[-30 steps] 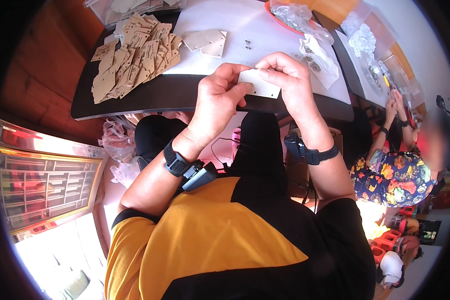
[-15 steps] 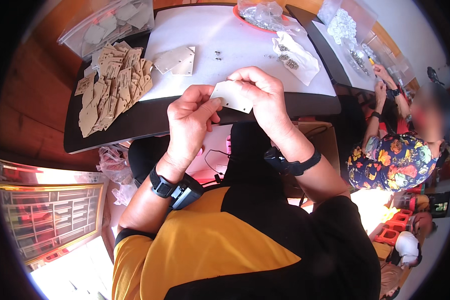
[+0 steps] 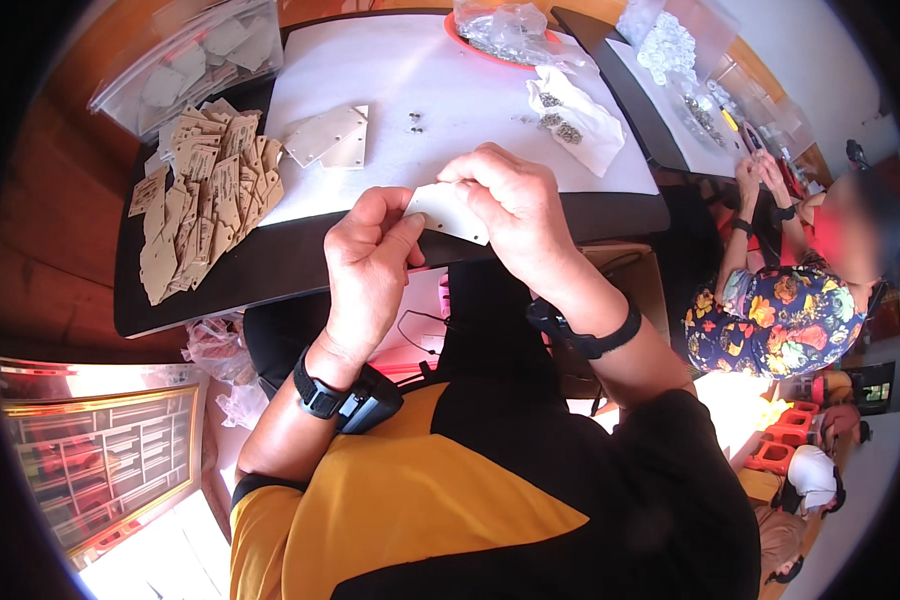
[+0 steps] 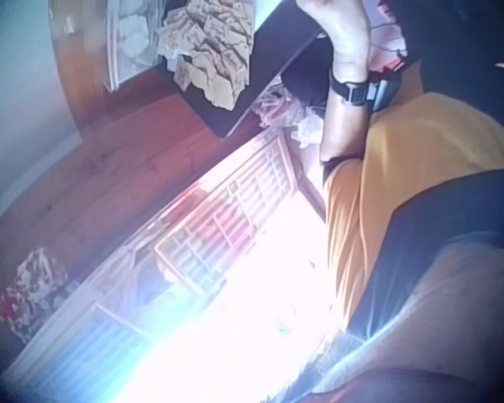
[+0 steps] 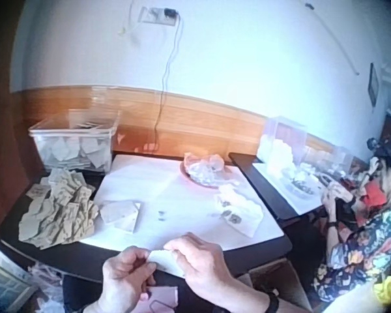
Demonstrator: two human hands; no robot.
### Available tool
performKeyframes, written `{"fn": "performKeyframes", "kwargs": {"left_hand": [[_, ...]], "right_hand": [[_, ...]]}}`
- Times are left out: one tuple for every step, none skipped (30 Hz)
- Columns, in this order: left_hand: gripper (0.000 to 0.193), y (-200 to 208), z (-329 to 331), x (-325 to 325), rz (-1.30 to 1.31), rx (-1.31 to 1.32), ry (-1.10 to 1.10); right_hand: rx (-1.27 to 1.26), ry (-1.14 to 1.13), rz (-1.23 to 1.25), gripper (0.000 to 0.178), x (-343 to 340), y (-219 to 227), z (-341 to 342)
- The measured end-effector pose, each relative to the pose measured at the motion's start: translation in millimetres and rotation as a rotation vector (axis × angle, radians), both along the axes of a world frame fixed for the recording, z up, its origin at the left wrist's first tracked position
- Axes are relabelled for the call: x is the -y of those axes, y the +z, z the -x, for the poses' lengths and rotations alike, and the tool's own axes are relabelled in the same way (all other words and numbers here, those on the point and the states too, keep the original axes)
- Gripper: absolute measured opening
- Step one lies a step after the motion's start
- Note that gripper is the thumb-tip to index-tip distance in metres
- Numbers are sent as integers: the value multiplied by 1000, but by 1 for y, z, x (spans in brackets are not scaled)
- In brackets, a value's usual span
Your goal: Assembling and checking shoe material components at a workshop table.
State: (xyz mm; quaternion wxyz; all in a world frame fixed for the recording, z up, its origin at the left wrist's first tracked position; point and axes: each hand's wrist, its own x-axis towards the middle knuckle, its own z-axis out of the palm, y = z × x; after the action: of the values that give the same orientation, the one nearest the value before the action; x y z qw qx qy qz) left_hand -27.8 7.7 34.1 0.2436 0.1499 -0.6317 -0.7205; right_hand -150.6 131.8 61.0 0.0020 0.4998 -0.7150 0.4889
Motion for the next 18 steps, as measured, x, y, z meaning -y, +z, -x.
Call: {"fn": "performKeyframes", "kwargs": {"left_hand": [[14, -1, 0, -1, 21, -1, 11], [14, -2, 1, -1, 42, -4, 24], [14, -2, 2, -1, 39, -7, 26], [16, -2, 3, -1, 24, -18, 41], [17, -2, 2, 0, 8, -29, 61], [17, -1, 2, 0, 4, -32, 68], [19, 1, 1, -1, -11, -13, 65], [20, 3, 1, -1, -27, 6, 62], [20, 3, 2, -2, -31, 3, 71], [21, 4, 4, -3, -4, -20, 62], [23, 3, 5, -3, 23, -38, 60], [22, 0, 5, 0, 34, -43, 52], [22, -1, 4, 0, 32, -45, 55], [22, -1, 4, 0, 33, -35, 56], [22, -2, 5, 1, 37, -27, 56], [22, -1, 6, 0, 37, -31, 58], [22, -1, 5, 0, 35, -30, 52], [22, -1, 4, -1, 35, -29, 46]], "right_hand": [[-61, -20, 20, 15, 1, -2, 1], [-65, -20, 18, 15, 4, -5, 0], [-30, -41, 22, 12, 7, -9, -1], [4, -62, 25, 10, 9, -11, -2], [0, -56, 22, 10, 9, -10, 1], [83, 25, -46, 9, 8, -7, 9], [165, 107, -115, 8, 6, -4, 19], [279, 79, -165, 10, 4, 5, 35], [156, 13, -203, 11, 0, 19, 54], [167, -75, -202, 11, -6, 20, 84], [50, -194, -374, 10, -7, 33, 104], [-72, -314, -545, 9, -4, 43, 117], [-76, -312, -546, 9, 1, 45, 124], [-125, -352, -662, 11, 6, 46, 131], [-174, -394, -776, 15, 10, 45, 138], [-191, -362, -806, 13, 12, 39, 147], [-193, -357, -806, 13, 15, 36, 147], [-236, -367, -855, 13, 18, 34, 146]]}}
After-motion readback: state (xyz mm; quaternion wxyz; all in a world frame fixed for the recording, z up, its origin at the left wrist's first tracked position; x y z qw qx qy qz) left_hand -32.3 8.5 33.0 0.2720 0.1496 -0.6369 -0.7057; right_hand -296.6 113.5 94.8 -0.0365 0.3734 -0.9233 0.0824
